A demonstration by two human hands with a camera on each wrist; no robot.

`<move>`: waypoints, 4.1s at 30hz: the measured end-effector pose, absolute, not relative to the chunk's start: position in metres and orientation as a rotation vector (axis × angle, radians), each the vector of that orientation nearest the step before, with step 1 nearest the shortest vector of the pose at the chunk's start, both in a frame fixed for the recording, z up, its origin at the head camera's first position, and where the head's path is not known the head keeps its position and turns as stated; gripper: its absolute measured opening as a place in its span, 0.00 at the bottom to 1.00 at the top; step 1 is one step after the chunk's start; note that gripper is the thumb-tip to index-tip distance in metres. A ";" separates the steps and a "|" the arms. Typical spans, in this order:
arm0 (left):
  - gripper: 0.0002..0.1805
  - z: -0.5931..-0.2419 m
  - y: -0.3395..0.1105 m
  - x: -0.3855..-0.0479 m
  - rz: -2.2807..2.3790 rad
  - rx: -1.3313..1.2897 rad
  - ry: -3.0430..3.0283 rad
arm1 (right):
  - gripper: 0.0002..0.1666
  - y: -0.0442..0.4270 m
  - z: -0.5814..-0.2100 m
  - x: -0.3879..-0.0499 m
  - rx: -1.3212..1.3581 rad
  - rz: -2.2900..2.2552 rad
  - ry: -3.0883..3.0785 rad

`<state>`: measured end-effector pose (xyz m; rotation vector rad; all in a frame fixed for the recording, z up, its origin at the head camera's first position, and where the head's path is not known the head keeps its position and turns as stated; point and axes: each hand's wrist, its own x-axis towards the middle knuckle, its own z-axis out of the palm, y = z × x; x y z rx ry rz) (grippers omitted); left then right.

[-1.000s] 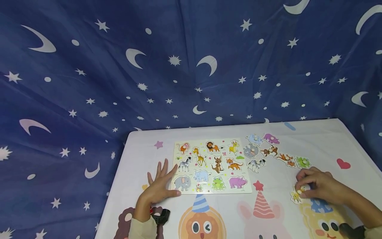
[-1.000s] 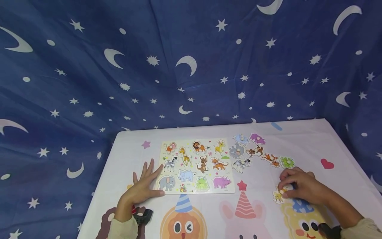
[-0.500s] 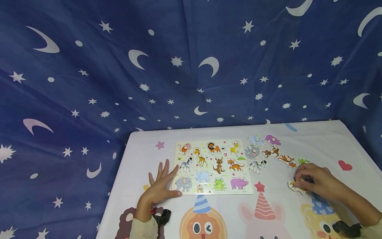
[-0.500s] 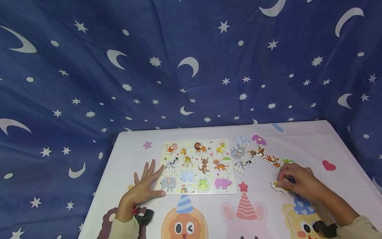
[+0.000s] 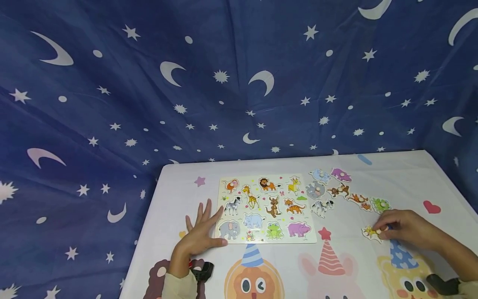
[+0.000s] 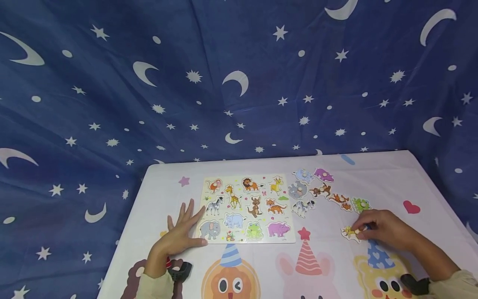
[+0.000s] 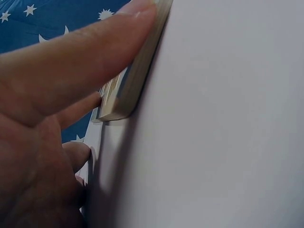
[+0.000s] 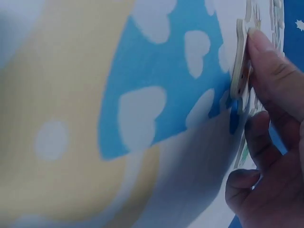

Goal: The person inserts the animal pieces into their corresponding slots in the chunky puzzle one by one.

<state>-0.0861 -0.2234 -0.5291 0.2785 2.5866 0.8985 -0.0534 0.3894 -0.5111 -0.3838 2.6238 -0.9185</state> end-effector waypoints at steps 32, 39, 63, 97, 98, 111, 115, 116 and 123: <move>0.60 -0.530 -0.224 -0.084 0.915 0.295 2.591 | 0.17 0.350 -0.524 -0.059 -0.173 -0.825 2.858; 0.60 -0.529 -0.223 -0.085 0.929 0.293 2.586 | 0.12 0.346 -0.525 -0.062 -0.225 -0.791 2.846; 0.59 -0.530 -0.224 -0.085 0.910 0.304 2.595 | 0.10 0.271 -0.529 -0.125 -0.506 -0.982 3.060; 0.59 -0.532 -0.225 -0.087 0.869 0.287 2.591 | 0.07 0.195 -0.536 -0.192 -0.478 -0.989 2.932; 0.60 -0.532 -0.225 -0.087 0.867 0.287 2.590 | 0.07 0.195 -0.535 -0.192 -0.487 -0.981 2.931; 0.60 -0.531 -0.225 -0.086 0.878 0.289 2.590 | 0.06 0.194 -0.533 -0.189 -0.520 -0.910 2.910; 0.60 -0.530 -0.225 -0.087 0.872 0.290 2.601 | 0.07 0.194 -0.533 -0.190 -0.523 -0.893 2.922; 0.60 -0.531 -0.226 -0.087 0.873 0.290 2.601 | 0.07 0.194 -0.533 -0.191 -0.518 -0.893 2.921; 0.59 -0.533 -0.226 -0.087 0.879 0.288 2.589 | 0.07 0.194 -0.533 -0.191 -0.470 -0.892 2.893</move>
